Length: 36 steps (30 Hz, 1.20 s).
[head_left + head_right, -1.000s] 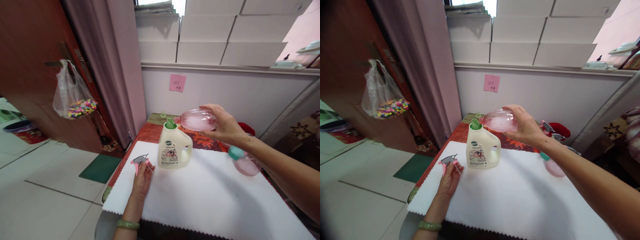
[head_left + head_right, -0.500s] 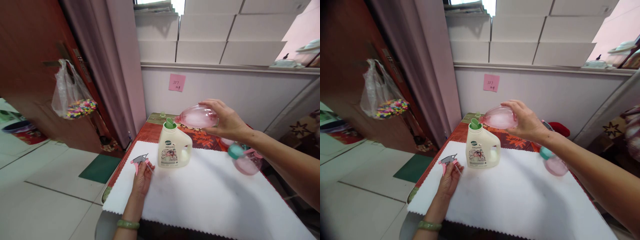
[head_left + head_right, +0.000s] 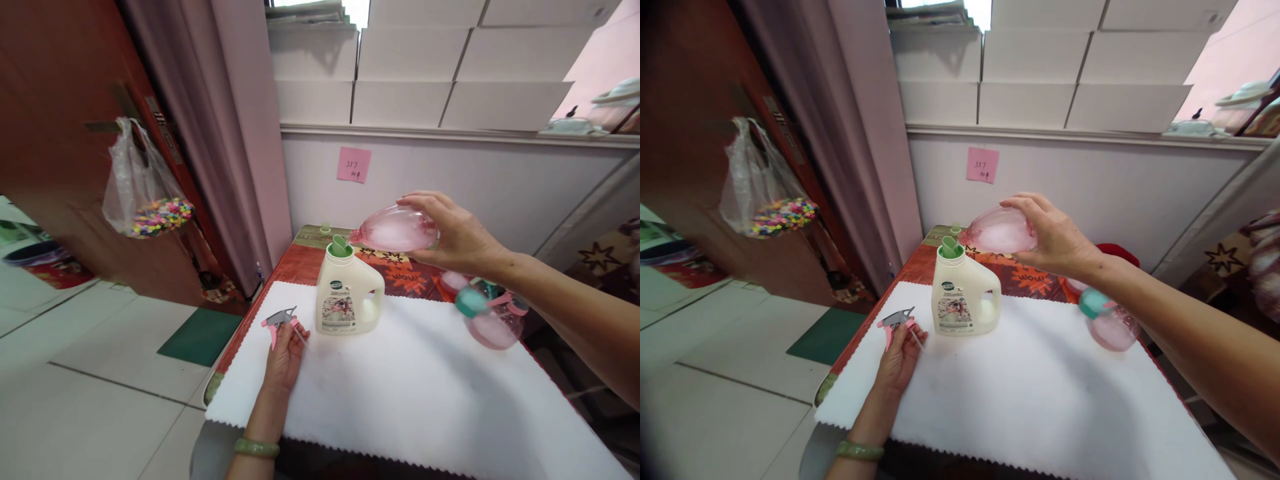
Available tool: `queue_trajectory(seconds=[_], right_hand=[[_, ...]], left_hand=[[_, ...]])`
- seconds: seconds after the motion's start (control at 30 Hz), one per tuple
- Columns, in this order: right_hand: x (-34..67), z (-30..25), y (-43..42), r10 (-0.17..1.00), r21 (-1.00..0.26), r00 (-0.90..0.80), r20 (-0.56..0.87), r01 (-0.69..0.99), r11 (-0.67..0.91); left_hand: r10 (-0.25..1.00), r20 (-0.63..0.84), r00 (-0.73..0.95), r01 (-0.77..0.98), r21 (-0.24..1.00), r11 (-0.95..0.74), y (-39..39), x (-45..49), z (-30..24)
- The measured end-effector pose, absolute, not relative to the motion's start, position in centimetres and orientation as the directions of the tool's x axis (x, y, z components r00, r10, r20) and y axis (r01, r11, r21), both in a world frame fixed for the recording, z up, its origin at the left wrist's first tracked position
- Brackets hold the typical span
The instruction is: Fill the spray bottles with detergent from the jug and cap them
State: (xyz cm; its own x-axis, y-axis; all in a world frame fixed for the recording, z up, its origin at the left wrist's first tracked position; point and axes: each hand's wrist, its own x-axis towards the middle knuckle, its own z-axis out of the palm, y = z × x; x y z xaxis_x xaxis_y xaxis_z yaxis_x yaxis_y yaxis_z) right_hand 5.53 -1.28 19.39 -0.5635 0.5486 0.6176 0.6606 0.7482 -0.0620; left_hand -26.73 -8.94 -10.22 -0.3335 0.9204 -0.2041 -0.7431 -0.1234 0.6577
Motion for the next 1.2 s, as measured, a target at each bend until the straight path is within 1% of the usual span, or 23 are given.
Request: queue_trajectory(seconds=[0.47,0.73,1.2], right_hand=[[5.6,20.6,-1.5,0.507,0.001,-0.613,0.605,0.638,0.770],[5.6,21.1,-1.3,0.504,0.009,-0.626,0.595,0.632,0.775],[4.9,22.3,-1.3,0.467,0.111,-0.706,0.533,0.606,0.788]], left_hand=[[0.916,-0.209,-0.341,-0.747,0.652,-0.129,-8.9,-26.6,-10.0],[0.920,-0.204,-0.335,-0.747,0.652,-0.128,-9.0,-26.6,-9.9],[0.921,-0.210,-0.329,-0.756,0.643,-0.124,-9.0,-26.7,-10.0]])
